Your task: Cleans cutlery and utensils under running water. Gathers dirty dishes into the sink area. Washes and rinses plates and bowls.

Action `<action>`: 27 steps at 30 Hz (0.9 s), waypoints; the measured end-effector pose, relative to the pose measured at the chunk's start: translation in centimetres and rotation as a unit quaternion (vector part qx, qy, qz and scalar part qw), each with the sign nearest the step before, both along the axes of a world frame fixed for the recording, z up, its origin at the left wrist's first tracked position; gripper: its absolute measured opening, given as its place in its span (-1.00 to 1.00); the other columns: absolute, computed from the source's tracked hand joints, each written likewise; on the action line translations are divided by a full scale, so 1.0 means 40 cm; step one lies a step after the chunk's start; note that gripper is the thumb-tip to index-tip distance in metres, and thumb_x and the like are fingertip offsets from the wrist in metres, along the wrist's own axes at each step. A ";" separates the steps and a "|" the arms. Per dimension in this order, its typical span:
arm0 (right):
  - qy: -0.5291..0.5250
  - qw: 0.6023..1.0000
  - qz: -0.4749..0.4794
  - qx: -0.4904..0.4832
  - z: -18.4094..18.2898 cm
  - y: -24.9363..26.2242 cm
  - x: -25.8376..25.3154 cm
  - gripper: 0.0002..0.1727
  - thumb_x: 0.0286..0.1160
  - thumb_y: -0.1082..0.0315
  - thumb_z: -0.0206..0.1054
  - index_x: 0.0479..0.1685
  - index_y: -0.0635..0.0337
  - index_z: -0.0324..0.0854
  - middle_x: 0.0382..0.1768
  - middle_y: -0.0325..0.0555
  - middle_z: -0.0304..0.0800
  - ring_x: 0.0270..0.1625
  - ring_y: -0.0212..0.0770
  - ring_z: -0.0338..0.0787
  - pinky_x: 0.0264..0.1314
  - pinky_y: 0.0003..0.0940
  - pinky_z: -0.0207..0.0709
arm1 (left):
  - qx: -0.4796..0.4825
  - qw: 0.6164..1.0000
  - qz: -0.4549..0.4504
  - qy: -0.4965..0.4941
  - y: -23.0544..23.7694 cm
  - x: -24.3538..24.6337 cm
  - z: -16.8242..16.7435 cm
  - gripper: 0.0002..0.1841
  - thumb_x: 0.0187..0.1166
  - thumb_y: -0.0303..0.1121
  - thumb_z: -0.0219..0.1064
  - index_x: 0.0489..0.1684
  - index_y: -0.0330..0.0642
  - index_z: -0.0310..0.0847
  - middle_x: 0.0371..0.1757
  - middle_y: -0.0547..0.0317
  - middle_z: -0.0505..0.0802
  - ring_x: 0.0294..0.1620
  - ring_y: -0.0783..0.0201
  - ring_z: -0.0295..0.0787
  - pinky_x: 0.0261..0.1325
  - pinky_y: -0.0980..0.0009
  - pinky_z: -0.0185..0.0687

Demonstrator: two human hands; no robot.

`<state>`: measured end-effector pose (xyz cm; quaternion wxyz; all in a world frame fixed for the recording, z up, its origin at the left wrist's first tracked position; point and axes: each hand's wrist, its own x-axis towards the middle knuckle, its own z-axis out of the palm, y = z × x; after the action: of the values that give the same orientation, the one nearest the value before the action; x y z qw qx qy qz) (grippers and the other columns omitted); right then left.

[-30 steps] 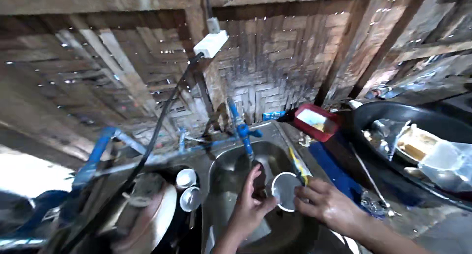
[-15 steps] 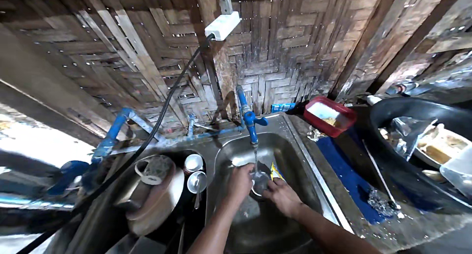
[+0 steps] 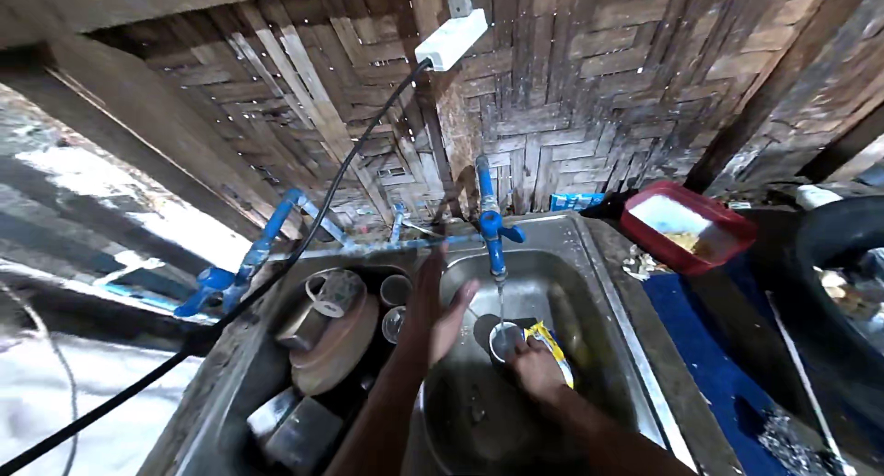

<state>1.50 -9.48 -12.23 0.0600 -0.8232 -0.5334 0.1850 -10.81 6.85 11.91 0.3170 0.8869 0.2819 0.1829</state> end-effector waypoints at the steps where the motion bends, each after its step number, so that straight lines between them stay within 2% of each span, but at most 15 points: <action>1: 0.010 1.000 0.001 -0.019 0.008 0.002 0.002 -0.68 0.64 0.29 0.18 0.22 -0.03 0.77 0.41 0.15 0.69 0.45 0.29 0.63 0.49 0.24 0.50 | 0.032 0.998 -0.022 -0.046 -0.023 0.022 0.086 -0.11 0.57 0.28 0.26 0.89 0.12 0.08 0.77 0.17 0.43 0.68 0.22 0.43 0.64 0.06 0.45; 3: 0.033 0.998 -0.011 -0.060 0.032 0.011 0.014 -0.65 0.64 0.11 0.23 0.22 0.01 0.77 0.41 0.13 0.70 0.49 0.26 0.61 0.54 0.23 0.47 | 0.113 0.985 -0.073 -0.105 -0.054 0.076 0.194 -0.26 0.54 0.20 0.38 0.71 0.08 0.42 0.63 0.19 0.59 0.51 0.25 0.62 0.45 0.11 0.65; 5: 0.071 0.994 -0.030 -0.077 0.067 0.024 0.032 -0.47 0.55 -0.11 0.33 0.35 0.02 0.72 0.49 0.12 0.65 0.57 0.25 0.55 0.61 0.25 0.40 | 0.198 0.968 -0.068 -0.140 -0.058 0.122 0.220 -0.54 0.49 0.13 0.47 0.22 0.10 0.81 0.24 0.25 0.78 0.14 0.35 0.76 0.09 0.30 0.78; 6: 0.084 0.993 -0.036 -0.077 0.092 0.030 0.040 -0.40 0.55 -0.17 0.32 0.42 0.00 0.68 0.52 0.12 0.62 0.60 0.24 0.53 0.64 0.25 0.37 | 0.212 0.961 -0.061 -0.169 -0.054 0.142 0.219 -0.62 0.44 0.10 0.54 0.03 0.09 0.86 0.01 0.28 0.76 -0.10 0.43 0.74 -0.13 0.44 0.74; 8: 0.094 0.992 -0.048 -0.065 0.152 0.044 0.044 -0.41 0.58 -0.21 0.26 0.40 -0.02 0.67 0.45 0.11 0.68 0.54 0.22 0.60 0.57 0.27 0.45 | 0.214 0.956 -0.049 -0.193 -0.055 0.166 0.221 -0.68 0.38 0.04 0.61 -0.14 0.05 0.85 -0.18 0.29 0.69 -0.33 0.46 0.63 -0.35 0.53 0.60; 12: 0.081 0.994 -0.056 -0.053 0.251 0.084 0.038 -0.57 0.68 0.04 0.18 0.25 0.11 0.70 0.23 0.19 0.79 0.38 0.26 0.72 0.43 0.31 0.54 | 0.213 0.956 -0.062 -0.194 -0.054 0.173 0.204 -0.65 0.41 0.05 0.58 -0.04 0.06 0.84 0.01 0.24 0.72 -0.17 0.44 0.68 -0.20 0.51 0.67; 16: 0.061 0.993 -0.079 -0.062 0.311 0.105 0.087 -0.65 0.62 0.27 0.26 0.26 0.25 0.70 0.32 0.31 0.71 0.43 0.38 0.64 0.47 0.39 0.45 | 0.218 0.950 -0.111 -0.192 -0.037 0.163 0.182 -0.69 0.50 -0.01 0.51 0.03 0.05 0.85 0.18 0.19 0.73 -0.08 0.41 0.73 -0.11 0.43 0.74; 18: 0.038 0.992 -0.111 -0.049 0.317 0.107 0.137 -0.53 0.56 0.31 0.34 0.47 0.06 0.62 0.62 0.26 0.45 0.62 0.45 0.40 0.56 0.48 0.29 | 0.207 0.943 -0.153 -0.210 -0.011 0.157 0.170 -0.73 0.54 -0.05 0.47 0.02 0.06 0.85 0.19 0.25 0.74 -0.13 0.47 0.71 -0.17 0.51 0.71; 20: 0.068 0.987 -0.138 -0.051 0.330 0.106 0.149 -0.26 0.45 0.23 0.48 0.73 -0.15 0.40 0.88 0.22 -0.07 0.76 0.69 -0.03 0.47 0.84 -0.01 | 0.190 0.933 -0.202 -0.230 0.026 0.160 0.145 -0.74 0.55 -0.08 0.43 0.00 0.01 0.86 0.17 0.22 0.77 -0.11 0.47 0.72 -0.15 0.53 0.71; 21: 0.089 0.984 -0.152 -0.034 0.341 0.108 0.131 -0.20 0.42 0.17 0.52 0.76 -0.20 0.36 0.90 0.19 -0.12 0.77 0.71 -0.09 0.42 0.91 -0.07 | 0.181 0.926 -0.227 -0.243 0.047 0.168 0.131 -0.74 0.53 -0.10 0.44 -0.05 -0.04 0.88 0.14 0.16 0.80 -0.08 0.44 0.75 -0.13 0.52 0.72; 22: 0.107 0.981 -0.161 0.000 0.357 0.113 0.101 -0.26 0.44 0.13 0.52 0.71 -0.20 0.41 0.85 0.18 0.06 0.74 0.64 0.09 0.42 0.86 0.06 | 0.165 0.917 -0.257 -0.256 0.070 0.176 0.122 -0.74 0.50 -0.12 0.47 -0.10 -0.10 0.88 0.11 0.09 0.82 -0.06 0.41 0.77 -0.11 0.52 0.74; 23: 0.123 0.978 -0.162 0.048 0.368 0.124 0.071 -0.37 0.49 0.11 0.48 0.61 -0.14 0.52 0.68 0.20 0.39 0.60 0.51 0.41 0.37 0.68 0.33 | 0.149 0.911 -0.287 -0.257 0.092 0.181 0.117 -0.74 0.50 -0.15 0.49 -0.13 -0.16 0.87 0.08 0.02 0.81 -0.06 0.39 0.76 -0.12 0.54 0.73; 24: 0.142 0.973 -0.156 0.095 0.372 0.139 0.049 -0.51 0.54 0.12 0.43 0.45 -0.02 0.63 0.39 0.20 0.69 0.40 0.35 0.68 0.30 0.48 0.54 | 0.134 0.907 -0.312 -0.248 0.110 0.184 0.120 -0.75 0.50 -0.19 0.51 -0.14 -0.21 0.85 0.08 -0.05 0.81 -0.03 0.35 0.77 -0.11 0.52 0.74; 25: 0.166 0.967 -0.145 0.128 0.370 0.157 0.037 -0.63 0.60 0.17 0.37 0.28 0.11 0.70 0.17 0.19 0.81 0.25 0.25 0.79 0.24 0.36 0.63 | 0.118 0.907 -0.330 -0.232 0.119 0.182 0.129 -0.76 0.50 -0.24 0.53 -0.13 -0.26 0.83 0.10 -0.11 0.79 0.01 0.30 0.76 -0.08 0.50 0.74; 27: 0.208 0.950 -0.138 0.188 0.359 0.181 0.027 -0.73 0.68 0.28 0.29 0.11 0.25 0.75 0.02 0.19 0.86 0.16 0.19 0.82 0.28 0.27 0.62 | 0.106 0.904 -0.361 -0.205 0.127 0.180 0.145 -0.78 0.50 -0.33 0.54 -0.11 -0.33 0.81 0.11 -0.22 0.77 0.07 0.19 0.76 -0.01 0.40 0.76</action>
<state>2.59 -2.24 2.15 0.3484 -0.8056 -0.4157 0.2382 -3.63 11.94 17.72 0.3166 0.8991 -0.1497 0.2625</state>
